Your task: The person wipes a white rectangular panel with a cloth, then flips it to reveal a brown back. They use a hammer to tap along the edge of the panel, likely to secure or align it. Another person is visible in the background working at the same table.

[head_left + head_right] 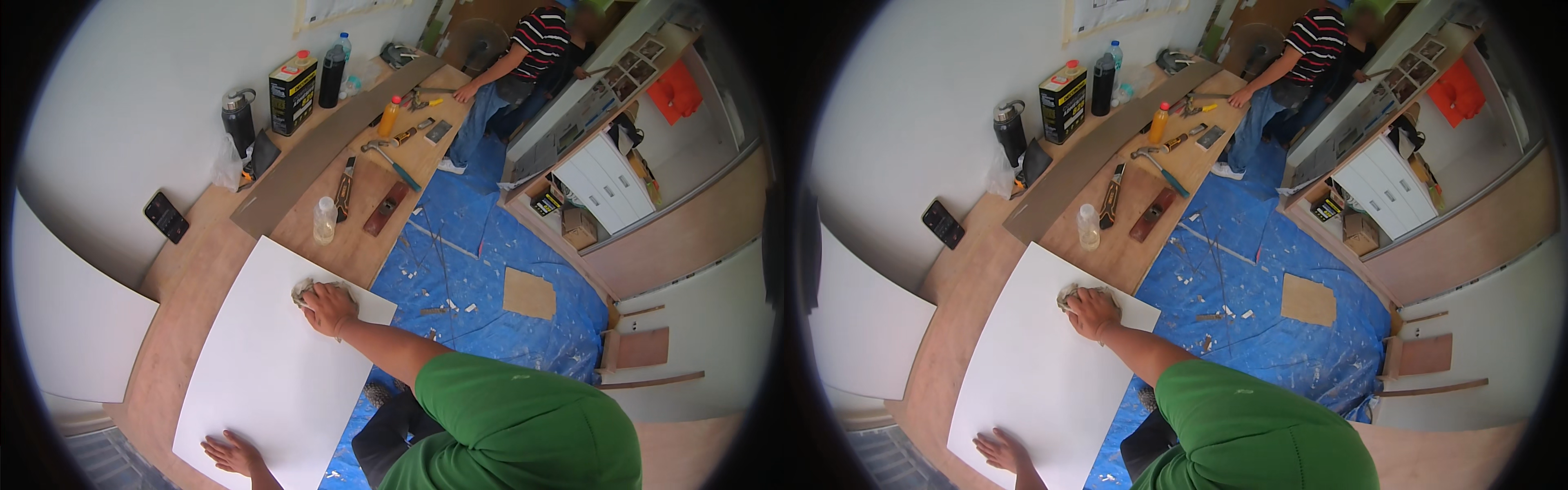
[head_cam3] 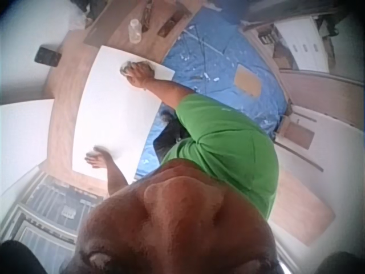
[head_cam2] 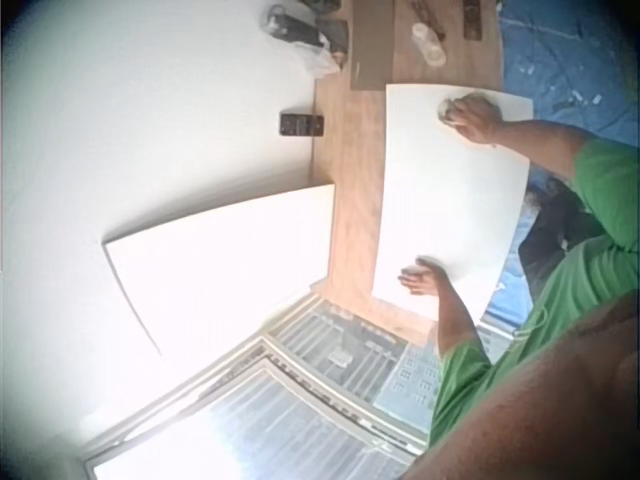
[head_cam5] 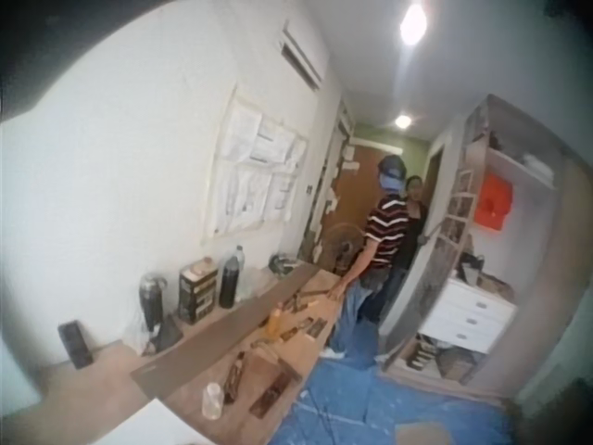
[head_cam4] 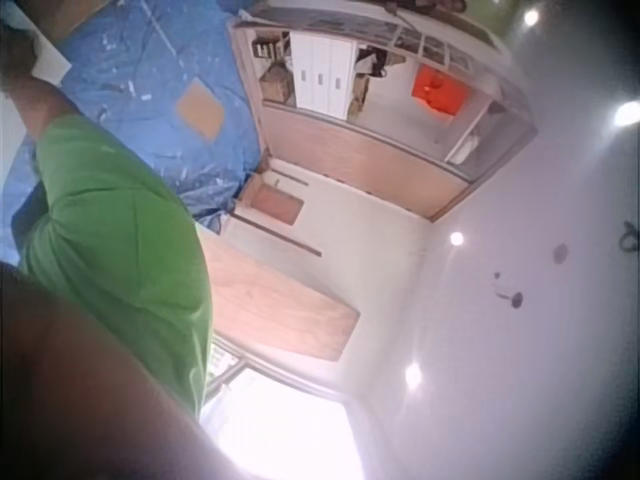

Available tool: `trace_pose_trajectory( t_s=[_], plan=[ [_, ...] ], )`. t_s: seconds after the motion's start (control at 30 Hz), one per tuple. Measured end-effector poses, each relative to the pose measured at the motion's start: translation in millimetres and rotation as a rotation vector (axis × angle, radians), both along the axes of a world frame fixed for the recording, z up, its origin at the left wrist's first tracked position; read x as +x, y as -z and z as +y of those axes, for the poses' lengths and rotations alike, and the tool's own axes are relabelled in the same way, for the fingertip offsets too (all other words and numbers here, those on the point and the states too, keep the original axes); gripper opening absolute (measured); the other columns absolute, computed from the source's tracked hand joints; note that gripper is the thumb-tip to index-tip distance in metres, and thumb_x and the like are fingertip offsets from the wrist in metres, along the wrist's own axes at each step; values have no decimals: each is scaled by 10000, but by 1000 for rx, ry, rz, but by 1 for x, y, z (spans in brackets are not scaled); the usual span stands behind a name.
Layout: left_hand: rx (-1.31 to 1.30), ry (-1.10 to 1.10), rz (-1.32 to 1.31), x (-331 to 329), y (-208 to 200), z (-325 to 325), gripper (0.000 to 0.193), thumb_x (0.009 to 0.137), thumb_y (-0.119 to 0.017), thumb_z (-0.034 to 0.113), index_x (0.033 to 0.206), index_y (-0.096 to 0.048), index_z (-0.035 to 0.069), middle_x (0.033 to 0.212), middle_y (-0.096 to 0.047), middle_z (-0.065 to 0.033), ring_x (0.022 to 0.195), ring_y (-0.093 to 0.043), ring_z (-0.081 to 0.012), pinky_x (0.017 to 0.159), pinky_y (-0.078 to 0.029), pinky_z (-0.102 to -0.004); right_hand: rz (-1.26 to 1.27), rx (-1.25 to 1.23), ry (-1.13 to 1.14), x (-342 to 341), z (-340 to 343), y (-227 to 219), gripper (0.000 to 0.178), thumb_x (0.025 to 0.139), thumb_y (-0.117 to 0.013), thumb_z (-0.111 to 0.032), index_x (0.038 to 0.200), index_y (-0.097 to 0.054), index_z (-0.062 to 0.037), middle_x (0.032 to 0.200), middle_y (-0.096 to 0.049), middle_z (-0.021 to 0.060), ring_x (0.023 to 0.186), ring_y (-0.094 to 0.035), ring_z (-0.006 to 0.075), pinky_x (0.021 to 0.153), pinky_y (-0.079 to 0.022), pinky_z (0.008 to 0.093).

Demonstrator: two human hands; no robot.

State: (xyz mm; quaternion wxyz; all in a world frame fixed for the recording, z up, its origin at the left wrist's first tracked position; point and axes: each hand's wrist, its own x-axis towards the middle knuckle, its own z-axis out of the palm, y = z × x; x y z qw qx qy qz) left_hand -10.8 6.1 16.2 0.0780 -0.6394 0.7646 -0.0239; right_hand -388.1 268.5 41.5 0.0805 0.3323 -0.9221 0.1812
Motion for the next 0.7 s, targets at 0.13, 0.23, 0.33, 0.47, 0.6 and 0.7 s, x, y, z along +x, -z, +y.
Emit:
trace_pose_trajectory(
  t_s=[0.13, 0.23, 0.33, 0.47, 0.6, 0.7],
  plan=[
    [-5, -3, -2, 1, 3, 0, 825, 1019, -213, 736, 1634, -268, 188, 1720, -190, -48, 1591, -152, -233, 1275, -130, -540, -4, 12, -2, 0, 0, 1, 251, 904, -652, -312, 1094, -579, -164, 1104, -542, 93, 1036, -569, 284, 833, -484, 462],
    [-28, 14, 9, 4, 7, -1, 830, 1016, -210, 741, 1633, -271, 189, 1720, -190, -46, 1590, -156, -237, 1273, -139, -543, -14, 14, 0, 1, 0, 2, 255, 903, -654, -312, 1096, -580, -162, 1103, -540, 94, 1040, -566, 287, 836, -484, 461],
    [-37, 15, 2, 6, 10, -2, 835, 1014, -207, 746, 1633, -272, 188, 1720, -193, -45, 1589, -162, -238, 1271, -147, -546, -16, 5, -1, 1, 0, 2, 261, 902, -656, -315, 1099, -581, -162, 1098, -539, 92, 1045, -563, 286, 840, -481, 460],
    [-40, 12, -25, 6, 9, -2, 841, 1012, -204, 750, 1634, -271, 189, 1718, -200, -47, 1588, -168, -237, 1270, -149, -546, -27, 24, 3, 1, 0, 2, 268, 900, -660, -314, 1107, -581, -163, 1095, -538, 86, 1049, -561, 277, 843, -477, 456],
    [-35, 11, -4, 5, 8, -1, 846, 1009, -199, 754, 1635, -267, 189, 1715, -208, -49, 1588, -168, -233, 1271, -150, -543, 4, 7, -6, 1, 0, 0, 256, 901, -659, -306, 1099, -599, -155, 1074, -542, 88, 1026, -570, 278, 832, -474, 450],
    [-31, 5, -16, 5, 9, -2, 848, 1008, -200, 757, 1636, -265, 191, 1714, -211, -50, 1588, -167, -230, 1273, -147, -538, -7, 25, -10, 0, 0, 0, 255, 900, -658, -309, 1096, -601, -155, 1073, -543, 90, 1028, -569, 281, 829, -473, 453]
  ],
)
